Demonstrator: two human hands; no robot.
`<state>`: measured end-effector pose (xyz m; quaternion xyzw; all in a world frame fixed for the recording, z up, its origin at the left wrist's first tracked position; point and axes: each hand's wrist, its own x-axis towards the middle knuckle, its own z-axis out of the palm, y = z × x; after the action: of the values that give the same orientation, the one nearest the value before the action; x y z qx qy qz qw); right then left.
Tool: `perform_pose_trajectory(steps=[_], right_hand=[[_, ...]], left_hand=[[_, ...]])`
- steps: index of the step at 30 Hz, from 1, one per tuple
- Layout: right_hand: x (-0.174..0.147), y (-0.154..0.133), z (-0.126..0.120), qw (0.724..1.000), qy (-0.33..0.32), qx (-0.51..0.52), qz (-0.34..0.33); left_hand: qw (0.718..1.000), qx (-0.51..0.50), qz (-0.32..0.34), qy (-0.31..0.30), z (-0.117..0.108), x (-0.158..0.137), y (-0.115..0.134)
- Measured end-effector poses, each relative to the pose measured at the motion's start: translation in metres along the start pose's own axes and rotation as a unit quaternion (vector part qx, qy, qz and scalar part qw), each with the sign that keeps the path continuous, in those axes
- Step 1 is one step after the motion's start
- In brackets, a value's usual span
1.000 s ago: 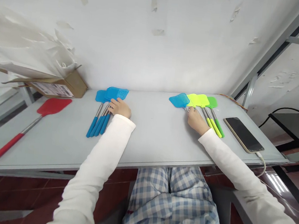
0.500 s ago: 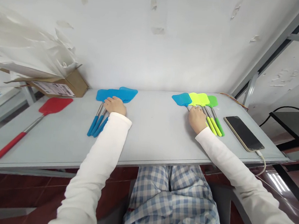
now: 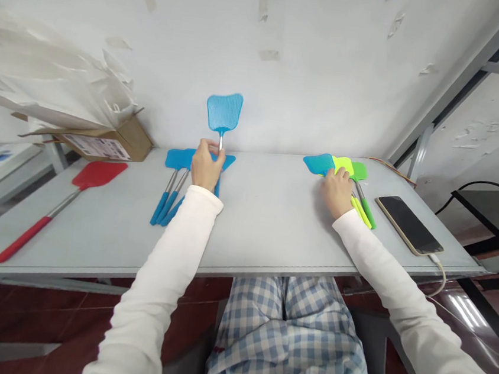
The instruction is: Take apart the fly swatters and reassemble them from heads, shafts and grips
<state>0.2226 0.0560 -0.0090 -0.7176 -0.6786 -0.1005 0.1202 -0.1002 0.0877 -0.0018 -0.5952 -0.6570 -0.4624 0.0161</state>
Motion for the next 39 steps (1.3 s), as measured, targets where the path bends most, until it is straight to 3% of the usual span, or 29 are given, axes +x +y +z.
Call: perform_pose_trajectory(steps=[3,5,6,8,11,13,15,18,25,28,32,39], right_hand=[[0.003,-0.021,0.004,0.976,0.004,0.142,-0.163],[0.003,-0.037,0.009,0.917,-0.017,0.305,-0.256],[0.003,-0.045,0.012,0.877,-0.033,0.398,-0.267],[0.002,-0.059,0.016,0.783,-0.073,0.578,-0.218],[0.002,-0.071,0.021,0.64,-0.132,0.752,-0.08],[0.004,-0.075,0.024,0.581,-0.149,0.8,-0.009],[0.006,-0.077,0.027,0.551,-0.146,0.82,0.047],[0.01,-0.08,0.033,0.52,-0.142,0.837,0.097],[0.019,-0.078,0.038,0.463,-0.148,0.864,0.128],[0.022,-0.077,0.036,0.471,-0.14,0.861,0.13],[0.027,-0.07,0.028,0.502,-0.091,0.849,0.135],[0.057,-0.023,0.021,0.518,0.037,0.833,0.19]], left_hand=[[0.993,-0.055,0.107,0.02,0.011,-0.017,0.021],[0.983,-0.054,0.17,-0.048,0.018,-0.032,0.038],[0.974,-0.043,0.202,-0.091,0.02,-0.039,0.046],[0.958,-0.013,0.241,-0.155,0.025,-0.052,0.058],[0.958,0.032,0.217,-0.183,0.032,-0.064,0.07],[0.962,0.061,0.185,-0.191,0.036,-0.07,0.074],[0.961,0.081,0.166,-0.205,0.04,-0.074,0.078],[0.958,0.095,0.142,-0.229,0.044,-0.079,0.082],[0.936,0.16,0.11,-0.294,0.044,-0.076,0.084],[0.925,0.19,0.121,-0.306,0.043,-0.073,0.083],[0.92,0.209,0.147,-0.299,0.044,-0.069,0.079],[0.907,0.235,0.225,-0.268,0.035,-0.049,0.049]])
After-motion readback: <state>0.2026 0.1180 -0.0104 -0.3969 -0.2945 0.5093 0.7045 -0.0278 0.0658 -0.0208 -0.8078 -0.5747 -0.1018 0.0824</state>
